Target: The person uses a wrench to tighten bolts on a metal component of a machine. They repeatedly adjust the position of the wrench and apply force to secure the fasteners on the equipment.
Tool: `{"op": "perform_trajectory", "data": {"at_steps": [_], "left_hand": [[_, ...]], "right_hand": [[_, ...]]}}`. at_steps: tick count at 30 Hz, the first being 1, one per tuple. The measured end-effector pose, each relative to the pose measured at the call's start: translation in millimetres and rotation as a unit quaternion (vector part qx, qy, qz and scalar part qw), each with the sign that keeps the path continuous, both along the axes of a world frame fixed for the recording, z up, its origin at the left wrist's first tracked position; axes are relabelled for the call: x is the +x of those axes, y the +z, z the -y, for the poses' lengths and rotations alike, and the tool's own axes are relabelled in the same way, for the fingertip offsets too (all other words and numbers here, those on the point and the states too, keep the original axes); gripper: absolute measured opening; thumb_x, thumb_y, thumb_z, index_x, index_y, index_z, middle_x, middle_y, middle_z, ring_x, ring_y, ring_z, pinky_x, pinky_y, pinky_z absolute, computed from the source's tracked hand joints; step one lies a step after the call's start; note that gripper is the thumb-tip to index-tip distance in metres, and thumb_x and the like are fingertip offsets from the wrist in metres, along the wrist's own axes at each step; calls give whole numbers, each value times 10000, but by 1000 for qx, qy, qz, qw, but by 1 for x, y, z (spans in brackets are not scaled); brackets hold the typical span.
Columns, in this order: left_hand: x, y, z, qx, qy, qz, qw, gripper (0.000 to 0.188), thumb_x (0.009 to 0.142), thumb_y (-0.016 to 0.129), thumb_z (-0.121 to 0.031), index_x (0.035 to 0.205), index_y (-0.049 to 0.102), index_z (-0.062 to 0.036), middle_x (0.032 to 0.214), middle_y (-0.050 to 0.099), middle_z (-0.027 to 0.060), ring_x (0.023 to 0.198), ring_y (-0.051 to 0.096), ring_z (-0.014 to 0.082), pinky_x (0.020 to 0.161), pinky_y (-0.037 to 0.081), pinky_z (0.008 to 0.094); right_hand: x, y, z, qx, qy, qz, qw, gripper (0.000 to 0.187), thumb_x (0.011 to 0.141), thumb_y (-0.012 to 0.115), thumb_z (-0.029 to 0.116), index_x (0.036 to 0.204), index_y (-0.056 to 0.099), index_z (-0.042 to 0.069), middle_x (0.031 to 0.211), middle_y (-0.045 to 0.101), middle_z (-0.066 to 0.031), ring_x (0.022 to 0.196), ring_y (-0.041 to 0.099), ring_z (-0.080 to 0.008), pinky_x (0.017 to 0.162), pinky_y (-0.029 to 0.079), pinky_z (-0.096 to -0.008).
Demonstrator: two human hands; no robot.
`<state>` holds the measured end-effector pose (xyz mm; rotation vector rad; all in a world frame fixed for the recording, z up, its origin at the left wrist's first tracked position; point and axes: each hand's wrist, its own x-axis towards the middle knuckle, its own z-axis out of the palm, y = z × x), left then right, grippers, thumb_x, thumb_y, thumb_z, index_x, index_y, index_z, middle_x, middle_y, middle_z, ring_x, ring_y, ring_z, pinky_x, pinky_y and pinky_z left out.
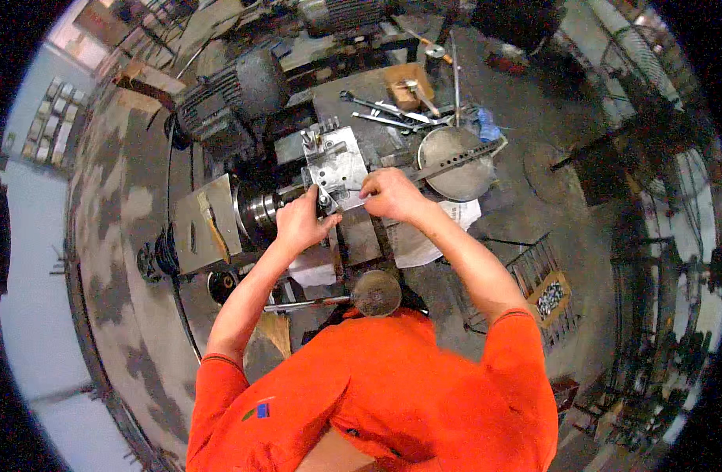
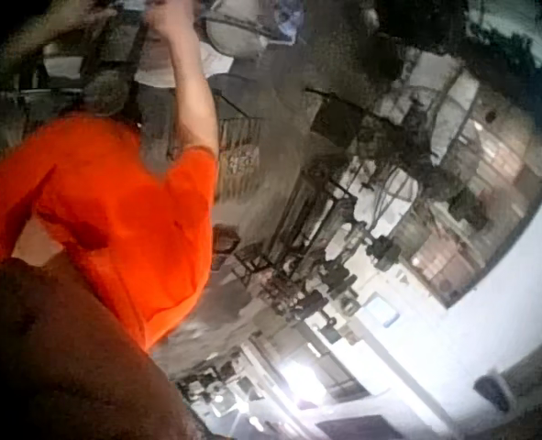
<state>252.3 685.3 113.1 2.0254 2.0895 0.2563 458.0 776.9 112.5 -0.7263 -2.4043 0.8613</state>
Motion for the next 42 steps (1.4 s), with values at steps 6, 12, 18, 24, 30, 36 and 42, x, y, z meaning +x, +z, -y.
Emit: {"op": "perform_trajectory", "data": {"at_steps": [6,12,18,24,30,36,42], "left_hand": [[3,7,-5,-16,57,37,998,610,633,749,-355,1119,558,-39,736,645,132,720,638,315,619,495,409],[8,12,-9,-41,86,107,990,558,599,750,-242,1083,570,-33,743,638,120,748,629,321,639,492,420],[2,-7,-6,23,65,162,984,592,596,753,-194,1128,557,-23,781,631,148,764,624,318,668,491,404],[3,-10,-7,-1,86,227,970,612,586,763,-138,1140,544,1,774,626,152,736,620,305,668,485,380],[2,-12,-3,7,100,248,964,594,593,773,-124,1127,543,-4,744,617,150,719,617,302,640,476,380],[12,26,-5,-36,31,54,997,521,689,735,-213,1139,538,-37,880,634,149,720,633,297,624,496,359],[14,20,-5,37,-42,-68,996,253,754,679,-244,893,589,-52,719,597,137,660,614,323,551,479,398]], "right_hand": [[-15,-22,-32,-26,88,8,996,242,558,586,144,735,683,11,792,652,-149,794,619,-323,718,502,-373],[-17,-38,-48,-17,115,-19,993,226,559,595,153,716,675,12,779,648,-153,785,620,-321,716,502,-381],[-14,-40,-53,-64,120,-39,990,233,554,598,150,716,667,-2,779,646,-164,760,622,-324,697,506,-371],[-13,-39,-56,-71,120,-17,990,241,552,593,145,721,660,-14,757,639,-173,743,628,-322,673,509,-362],[-17,-39,-54,-97,111,4,989,216,571,577,144,707,672,6,728,632,-191,696,633,-335,652,510,-376],[-17,-28,-55,-133,102,33,985,211,586,572,149,709,680,16,710,624,-208,686,632,-351,653,510,-388],[-17,-31,-56,-142,106,31,984,217,584,574,157,707,676,11,700,616,-217,673,632,-349,642,508,-383]]}}
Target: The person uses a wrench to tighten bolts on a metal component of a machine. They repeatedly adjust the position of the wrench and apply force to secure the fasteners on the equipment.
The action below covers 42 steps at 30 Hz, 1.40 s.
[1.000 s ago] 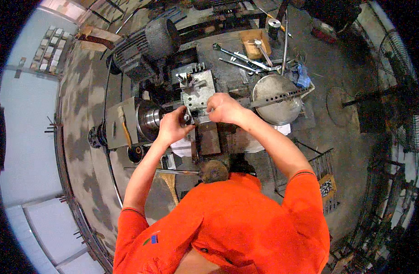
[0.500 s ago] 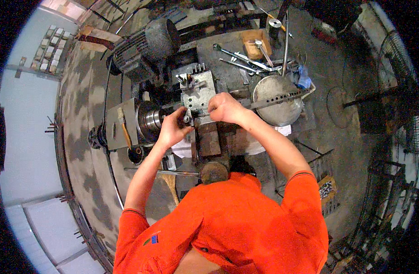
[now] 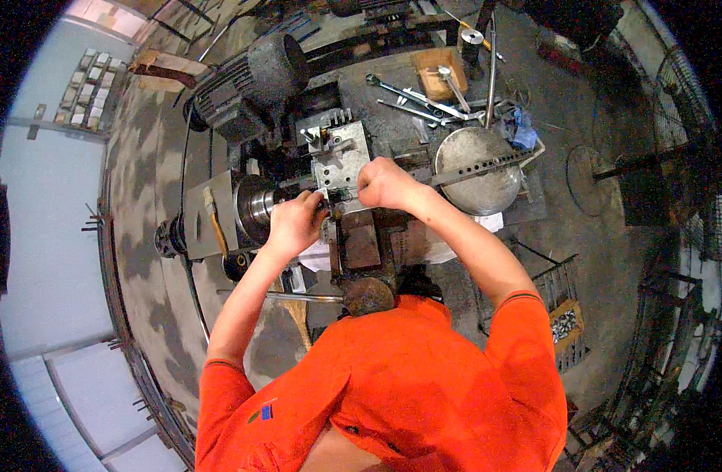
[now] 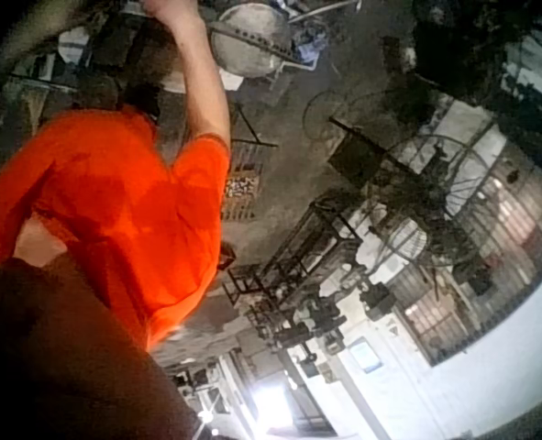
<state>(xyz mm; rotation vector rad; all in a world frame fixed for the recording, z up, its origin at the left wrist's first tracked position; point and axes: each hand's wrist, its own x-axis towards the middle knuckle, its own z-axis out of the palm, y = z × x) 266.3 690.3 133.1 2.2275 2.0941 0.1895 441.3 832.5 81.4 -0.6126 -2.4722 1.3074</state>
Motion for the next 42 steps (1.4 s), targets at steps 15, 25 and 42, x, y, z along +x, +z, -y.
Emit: {"op": "perform_trajectory", "data": {"at_steps": [15,25,42], "left_hand": [[0,-9,1,51,-6,-16,999,372,780,647,-433,819,581,-69,593,582,128,558,596,322,474,452,407],[0,6,-3,-89,88,6,992,608,651,739,-441,1095,573,-62,663,637,136,664,635,334,578,498,426],[-9,-1,-10,-83,65,110,988,577,603,734,-226,1116,548,-42,691,644,134,730,632,341,653,491,442]], "right_hand": [[0,6,1,-9,0,-13,1000,210,566,567,141,687,668,3,669,601,-224,633,630,-338,612,504,-375],[0,7,1,-17,-3,1,1000,212,567,568,143,691,669,4,665,599,-227,625,632,-332,608,504,-376],[-6,-3,-4,-27,-5,-33,999,199,576,574,175,659,668,20,640,601,-202,597,625,-319,584,495,-370]]}}
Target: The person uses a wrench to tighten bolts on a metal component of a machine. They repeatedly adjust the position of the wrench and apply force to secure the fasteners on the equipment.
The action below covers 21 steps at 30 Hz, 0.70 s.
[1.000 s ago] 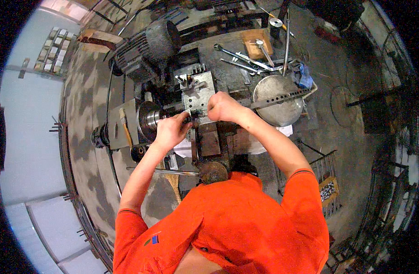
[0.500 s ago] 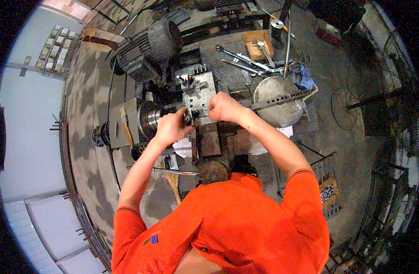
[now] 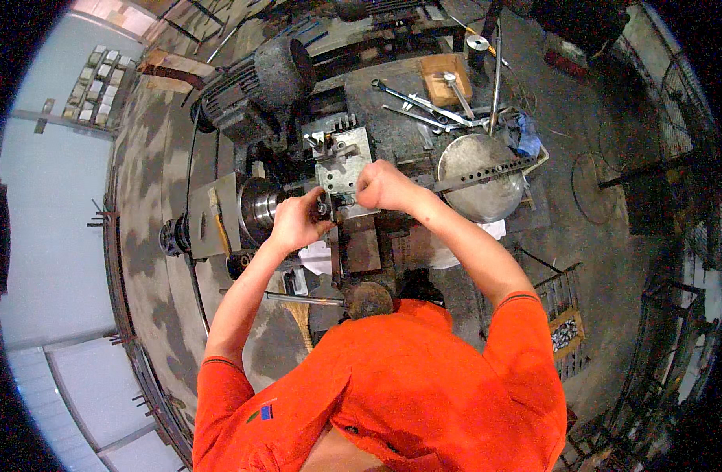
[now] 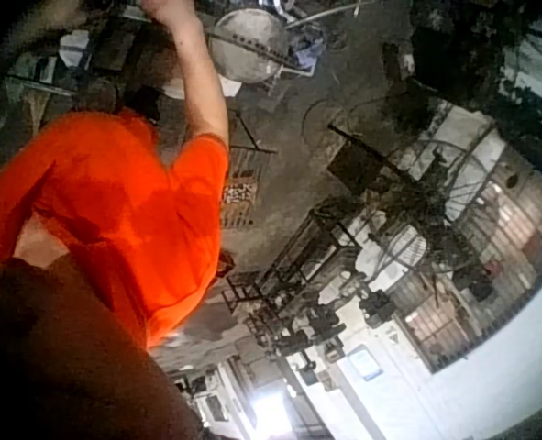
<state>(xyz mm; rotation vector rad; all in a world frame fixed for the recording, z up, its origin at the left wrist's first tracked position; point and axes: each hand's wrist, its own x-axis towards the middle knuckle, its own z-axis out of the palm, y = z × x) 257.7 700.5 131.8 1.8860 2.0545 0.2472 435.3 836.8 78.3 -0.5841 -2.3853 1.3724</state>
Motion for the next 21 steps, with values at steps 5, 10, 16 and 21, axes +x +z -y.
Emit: {"op": "perform_trajectory", "data": {"at_steps": [5,10,16,21], "left_hand": [[-1,-4,1,16,-2,3,1000,600,591,761,-235,1121,551,-50,679,642,122,693,637,320,623,496,411],[-2,-7,1,19,2,9,1000,600,590,772,-234,1121,549,-67,667,638,121,671,637,314,606,497,401],[-3,-4,5,5,5,36,999,608,630,752,-222,1165,516,-55,728,645,142,722,631,330,638,494,405],[-15,1,10,-54,22,202,978,577,684,707,-125,1214,499,-37,792,642,154,691,639,285,635,499,359]], "right_hand": [[-1,2,1,-48,-2,14,999,201,584,582,173,684,681,29,667,624,-184,638,638,-308,616,502,-367],[-6,-12,6,-9,4,-29,1000,205,588,586,174,702,687,36,678,629,-179,648,637,-305,620,503,-361],[-13,-6,9,66,14,0,998,204,574,583,168,691,680,32,674,624,-178,649,624,-330,615,501,-374],[-18,-2,12,117,22,27,993,206,560,582,166,679,676,26,707,632,-170,685,614,-347,647,499,-389]]}}
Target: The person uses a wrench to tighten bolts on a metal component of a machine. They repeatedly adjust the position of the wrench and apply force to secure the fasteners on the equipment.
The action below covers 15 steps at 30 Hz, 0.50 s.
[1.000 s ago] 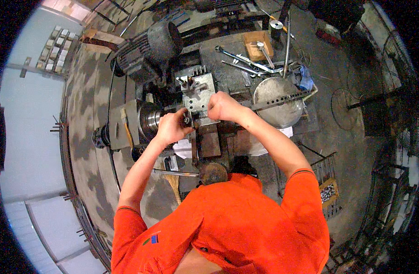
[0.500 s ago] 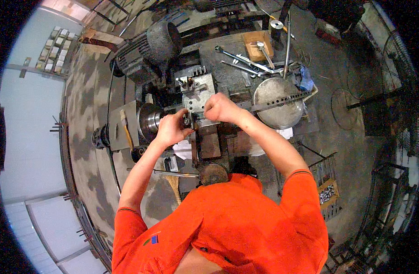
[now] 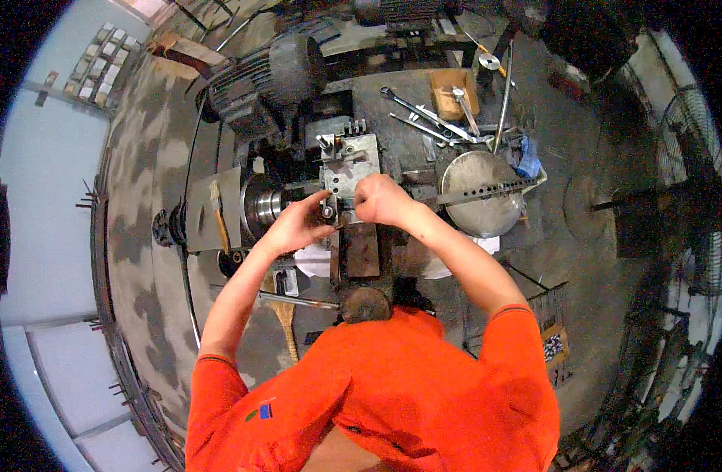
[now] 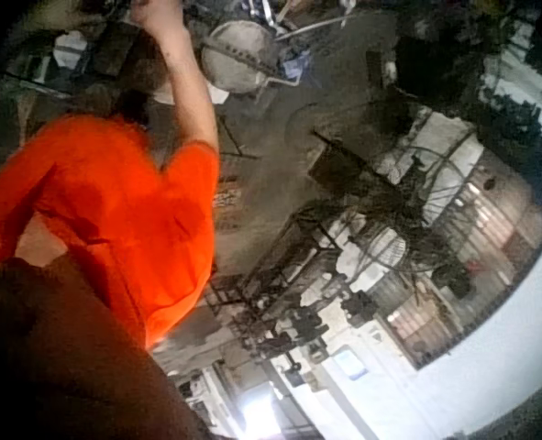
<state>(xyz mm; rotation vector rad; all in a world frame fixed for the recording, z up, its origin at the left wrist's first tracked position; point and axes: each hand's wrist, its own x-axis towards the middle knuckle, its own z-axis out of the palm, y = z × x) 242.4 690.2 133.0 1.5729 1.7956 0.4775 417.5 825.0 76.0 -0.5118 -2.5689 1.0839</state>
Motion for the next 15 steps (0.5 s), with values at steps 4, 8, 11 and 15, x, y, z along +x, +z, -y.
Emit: {"op": "perform_trajectory", "data": {"at_steps": [4,8,11,15], "left_hand": [[-16,11,1,74,-12,-100,992,392,732,613,-49,1123,584,-53,859,647,137,750,640,277,655,499,345],[-27,-6,-17,167,-93,-233,954,304,684,598,-54,987,621,-58,846,637,169,787,609,357,676,488,455],[-26,-21,-27,111,-128,-252,953,244,659,595,-44,899,635,-58,786,628,186,761,607,369,674,482,474],[-23,-30,-34,110,-97,-210,967,173,641,592,-32,802,653,-51,731,620,193,738,606,381,670,478,481]], "right_hand": [[4,-1,-2,26,30,-11,999,230,564,588,164,715,674,13,769,633,-162,774,609,-340,703,494,-401],[8,9,0,11,30,-36,999,245,574,587,161,738,659,-7,835,617,-161,828,596,-343,733,488,-402],[8,16,6,18,26,-35,999,237,576,583,164,720,650,-12,859,612,-165,821,590,-355,740,484,-403],[5,24,8,39,17,5,999,235,581,577,169,712,642,-16,842,604,-166,810,584,-353,739,480,-402]]}}
